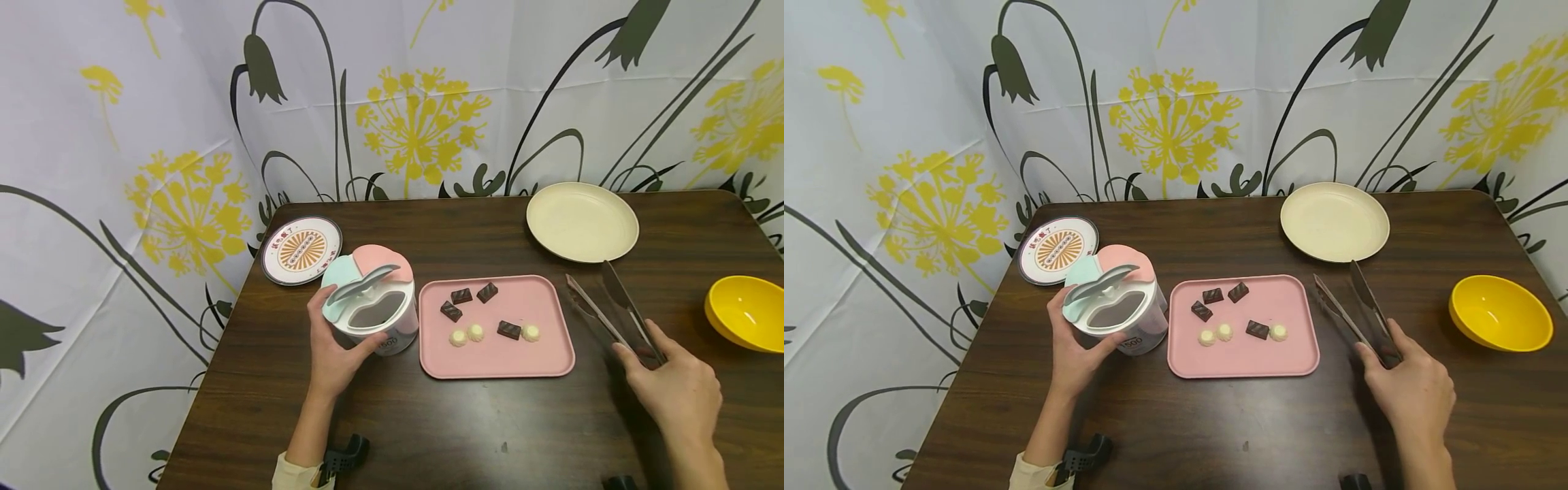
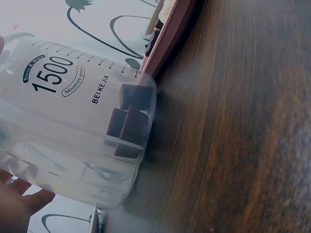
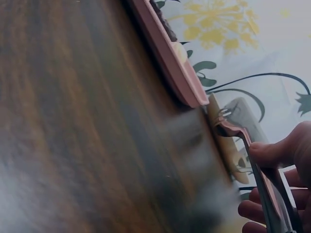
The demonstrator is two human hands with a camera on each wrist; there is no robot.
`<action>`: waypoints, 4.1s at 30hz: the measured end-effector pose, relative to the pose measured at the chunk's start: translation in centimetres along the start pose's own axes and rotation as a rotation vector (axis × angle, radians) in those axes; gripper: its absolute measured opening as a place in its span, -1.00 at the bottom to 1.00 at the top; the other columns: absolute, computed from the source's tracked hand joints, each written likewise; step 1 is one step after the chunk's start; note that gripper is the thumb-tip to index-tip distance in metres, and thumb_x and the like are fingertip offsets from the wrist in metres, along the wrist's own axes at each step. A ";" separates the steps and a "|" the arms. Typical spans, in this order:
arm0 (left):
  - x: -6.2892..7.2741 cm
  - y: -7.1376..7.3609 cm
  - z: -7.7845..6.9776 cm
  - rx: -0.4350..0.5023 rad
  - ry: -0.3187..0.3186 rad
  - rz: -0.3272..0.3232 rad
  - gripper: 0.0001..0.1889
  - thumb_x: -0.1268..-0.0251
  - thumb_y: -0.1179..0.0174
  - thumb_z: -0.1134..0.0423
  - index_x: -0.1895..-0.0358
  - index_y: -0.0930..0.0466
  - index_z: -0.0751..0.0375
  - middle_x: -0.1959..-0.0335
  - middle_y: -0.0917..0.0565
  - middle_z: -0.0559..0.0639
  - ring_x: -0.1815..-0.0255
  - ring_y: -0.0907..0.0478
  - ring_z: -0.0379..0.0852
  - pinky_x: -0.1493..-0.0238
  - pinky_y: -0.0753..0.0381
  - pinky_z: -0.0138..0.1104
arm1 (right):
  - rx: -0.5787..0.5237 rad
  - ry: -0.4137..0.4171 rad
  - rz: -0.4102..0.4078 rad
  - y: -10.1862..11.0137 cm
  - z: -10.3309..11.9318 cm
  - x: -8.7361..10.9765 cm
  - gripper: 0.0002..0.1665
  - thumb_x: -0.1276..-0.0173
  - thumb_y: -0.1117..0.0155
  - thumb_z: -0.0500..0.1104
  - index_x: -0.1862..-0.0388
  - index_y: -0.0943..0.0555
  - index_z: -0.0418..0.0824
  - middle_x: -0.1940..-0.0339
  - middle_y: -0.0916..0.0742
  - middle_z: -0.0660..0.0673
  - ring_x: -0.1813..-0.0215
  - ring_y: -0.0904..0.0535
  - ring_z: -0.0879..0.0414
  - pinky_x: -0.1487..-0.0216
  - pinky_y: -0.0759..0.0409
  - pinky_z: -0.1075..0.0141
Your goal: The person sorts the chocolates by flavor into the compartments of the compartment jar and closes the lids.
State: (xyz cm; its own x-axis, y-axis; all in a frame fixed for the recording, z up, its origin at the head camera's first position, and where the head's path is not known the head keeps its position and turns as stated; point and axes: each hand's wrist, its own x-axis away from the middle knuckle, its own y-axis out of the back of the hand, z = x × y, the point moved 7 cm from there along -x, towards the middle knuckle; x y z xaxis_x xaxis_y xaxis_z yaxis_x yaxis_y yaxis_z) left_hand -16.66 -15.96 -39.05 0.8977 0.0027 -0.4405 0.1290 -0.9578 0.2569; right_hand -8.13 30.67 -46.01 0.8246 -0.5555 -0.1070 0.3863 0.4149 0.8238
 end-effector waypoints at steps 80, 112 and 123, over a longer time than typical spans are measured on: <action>-0.1 -0.1 0.0 0.017 -0.022 0.005 0.02 0.27 -0.53 0.55 -0.35 -0.08 0.43 -0.26 -0.37 0.15 -0.26 -0.35 -0.08 -0.32 -0.22 -0.26 | -0.423 0.747 -0.174 0.9 13.7 0.9 -0.16 0.18 -0.66 -0.29 -0.21 -0.62 -0.22 0.01 -0.73 -0.13 0.13 -0.63 0.13 0.12 -0.39 0.62; 0.0 0.1 2.8 0.014 -0.052 0.011 0.08 0.27 -0.58 0.46 -0.40 -0.07 0.25 -0.32 -0.34 0.03 -0.28 -0.32 -0.01 -0.31 -0.22 -0.23 | -0.553 1.366 0.207 -6.4 32.8 6.0 -0.40 -0.39 -0.27 -0.26 -0.39 -0.42 -0.29 -0.35 -0.53 -0.15 -0.35 -0.43 0.04 -0.30 -0.41 0.24; 0.0 0.2 3.6 -0.009 -0.045 0.004 0.07 0.24 -0.60 0.38 -0.41 -0.10 0.08 -0.33 -0.31 -0.07 -0.32 -0.30 -0.03 -0.33 -0.20 -0.18 | -0.530 1.316 0.115 -6.8 33.5 5.5 -0.63 -0.31 -0.32 -0.34 -0.10 -0.67 -0.19 0.04 -0.74 -0.04 0.09 -0.69 0.14 0.12 -0.64 0.33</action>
State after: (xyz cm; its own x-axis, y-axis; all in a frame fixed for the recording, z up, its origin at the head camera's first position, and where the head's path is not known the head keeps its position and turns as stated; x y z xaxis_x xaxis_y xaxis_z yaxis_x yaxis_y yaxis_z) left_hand -18.14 -17.20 -42.15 0.8785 -0.0143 -0.4776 0.1293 -0.9551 0.2665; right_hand -20.08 0.64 -33.49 0.5243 0.4416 -0.7281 0.1561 0.7907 0.5920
